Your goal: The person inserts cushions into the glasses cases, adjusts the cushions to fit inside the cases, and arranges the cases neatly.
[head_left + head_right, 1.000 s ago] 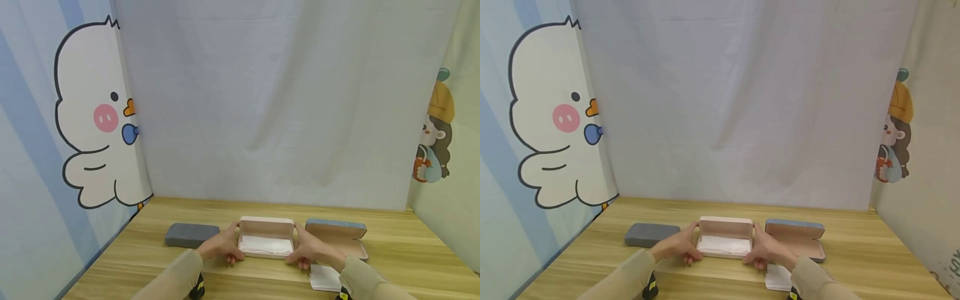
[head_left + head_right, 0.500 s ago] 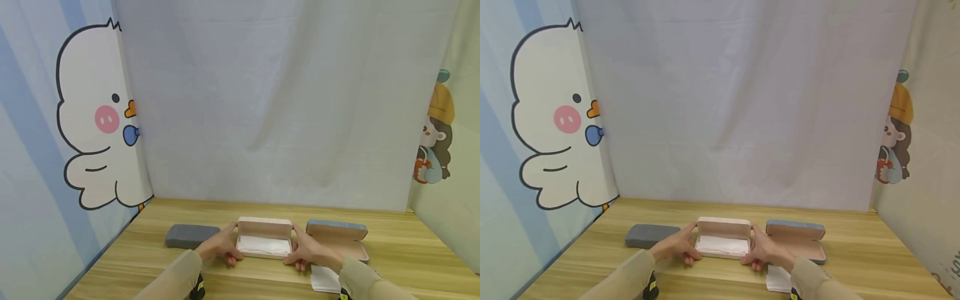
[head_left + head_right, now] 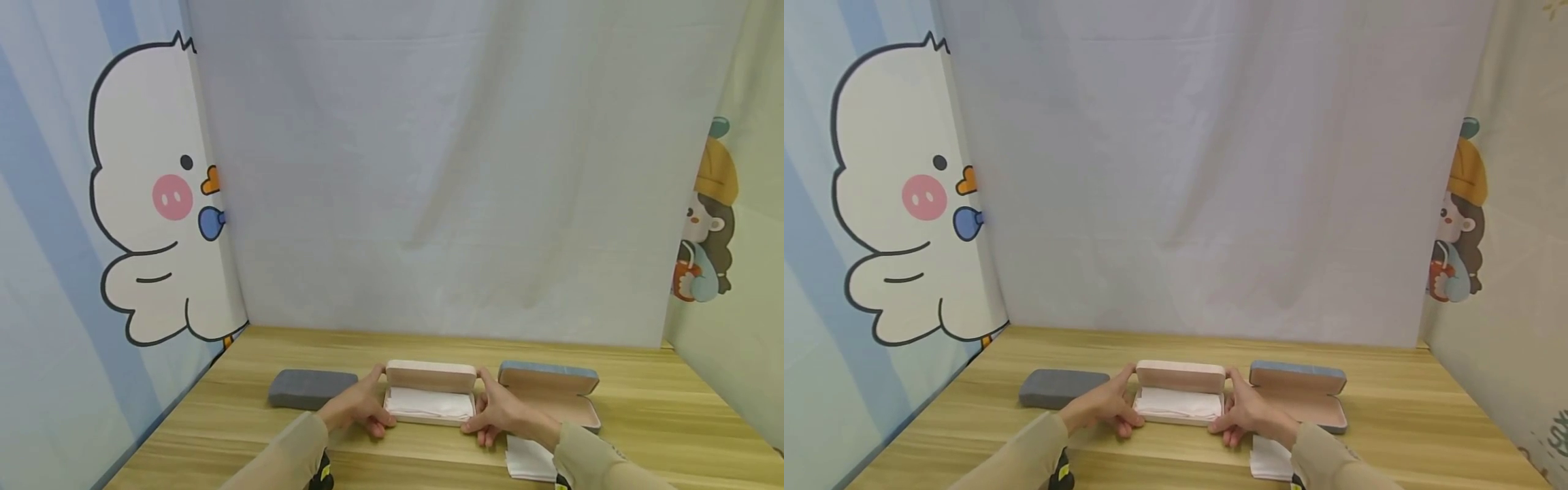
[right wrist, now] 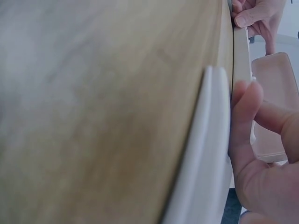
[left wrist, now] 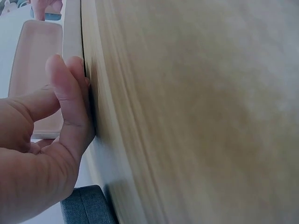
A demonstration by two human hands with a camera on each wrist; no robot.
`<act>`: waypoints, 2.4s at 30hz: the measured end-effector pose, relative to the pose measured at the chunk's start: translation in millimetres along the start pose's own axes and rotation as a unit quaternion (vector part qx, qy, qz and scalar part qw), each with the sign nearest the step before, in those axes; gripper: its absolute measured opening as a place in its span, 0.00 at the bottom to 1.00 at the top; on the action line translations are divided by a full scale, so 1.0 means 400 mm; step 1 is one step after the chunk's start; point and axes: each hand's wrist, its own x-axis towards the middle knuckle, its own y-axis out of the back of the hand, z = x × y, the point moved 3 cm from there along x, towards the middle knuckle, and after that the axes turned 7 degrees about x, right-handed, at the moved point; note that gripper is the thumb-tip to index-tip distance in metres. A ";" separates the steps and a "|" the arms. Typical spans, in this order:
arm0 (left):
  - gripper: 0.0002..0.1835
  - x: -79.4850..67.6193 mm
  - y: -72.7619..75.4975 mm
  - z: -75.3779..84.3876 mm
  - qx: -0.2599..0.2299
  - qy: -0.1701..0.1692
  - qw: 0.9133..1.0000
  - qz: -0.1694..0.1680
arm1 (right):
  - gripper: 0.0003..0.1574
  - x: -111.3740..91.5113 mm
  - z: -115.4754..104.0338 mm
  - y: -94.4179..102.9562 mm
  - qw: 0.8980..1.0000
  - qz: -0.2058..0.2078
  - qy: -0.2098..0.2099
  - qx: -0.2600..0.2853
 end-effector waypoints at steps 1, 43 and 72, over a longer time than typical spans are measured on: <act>0.53 -0.001 0.000 0.000 -0.002 -0.001 1.000 -0.002 | 0.59 0.000 0.000 -0.001 1.000 0.000 0.000 0.001; 0.39 -0.003 0.000 -0.003 -0.001 -0.031 0.999 -0.021 | 0.50 -0.011 -0.003 -0.004 1.000 -0.006 0.015 0.003; 0.40 -0.010 0.003 0.013 0.018 -0.039 0.999 -0.003 | 0.54 -0.011 -0.017 -0.001 1.000 0.001 0.021 -0.020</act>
